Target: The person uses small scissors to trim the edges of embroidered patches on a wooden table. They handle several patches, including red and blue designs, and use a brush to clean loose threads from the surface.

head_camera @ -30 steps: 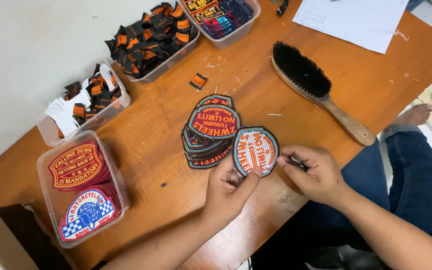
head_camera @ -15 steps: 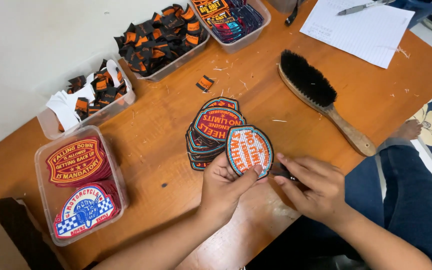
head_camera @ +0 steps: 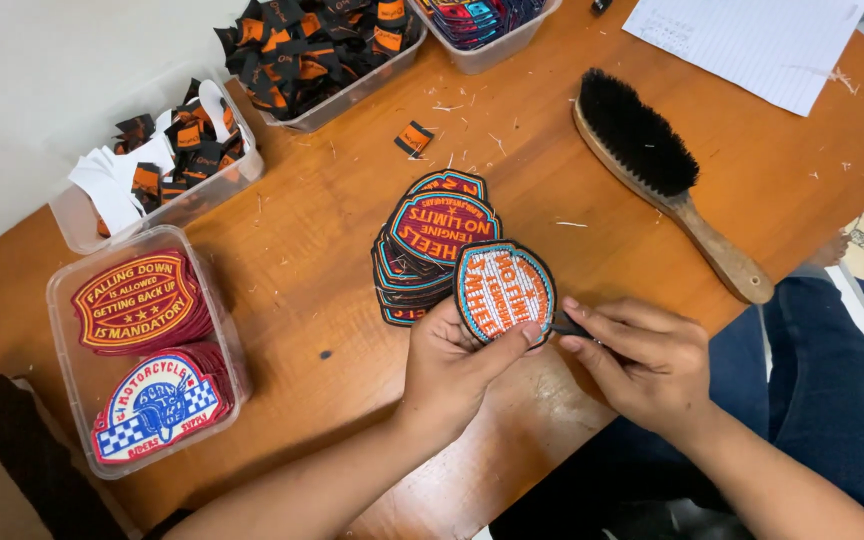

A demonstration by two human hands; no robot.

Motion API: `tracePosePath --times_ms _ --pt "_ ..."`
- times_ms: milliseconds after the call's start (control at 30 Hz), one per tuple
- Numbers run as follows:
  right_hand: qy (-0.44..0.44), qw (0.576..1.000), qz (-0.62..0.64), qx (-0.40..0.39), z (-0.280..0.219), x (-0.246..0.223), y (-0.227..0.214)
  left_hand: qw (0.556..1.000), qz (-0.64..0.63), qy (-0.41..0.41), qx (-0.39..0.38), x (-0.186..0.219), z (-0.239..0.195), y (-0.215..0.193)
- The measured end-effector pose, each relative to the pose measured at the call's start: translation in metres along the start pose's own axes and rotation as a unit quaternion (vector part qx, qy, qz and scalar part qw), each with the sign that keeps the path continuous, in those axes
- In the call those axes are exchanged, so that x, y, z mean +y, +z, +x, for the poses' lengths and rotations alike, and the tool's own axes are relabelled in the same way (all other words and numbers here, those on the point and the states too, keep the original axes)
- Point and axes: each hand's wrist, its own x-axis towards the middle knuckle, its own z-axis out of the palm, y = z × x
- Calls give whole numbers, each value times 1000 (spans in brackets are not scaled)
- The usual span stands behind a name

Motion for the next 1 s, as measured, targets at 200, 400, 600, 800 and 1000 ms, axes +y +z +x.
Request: tracePosePath --times_ms 200,400,600,800,1000 --pt "17 999 22 -23 1 0 -2 1000 -17 3 -15 -2 -1 -1" --pt "13 997 70 35 18 -11 1 997 -31 -41 49 -7 2 4" --pt "7 997 70 37 15 -8 2 997 -36 -45 55 -4 4 6" --pt "5 998 48 45 16 -12 3 996 -44 -57 55 -2 2 8" --pt "4 997 46 54 19 -18 3 996 -45 -58 57 -6 3 6"
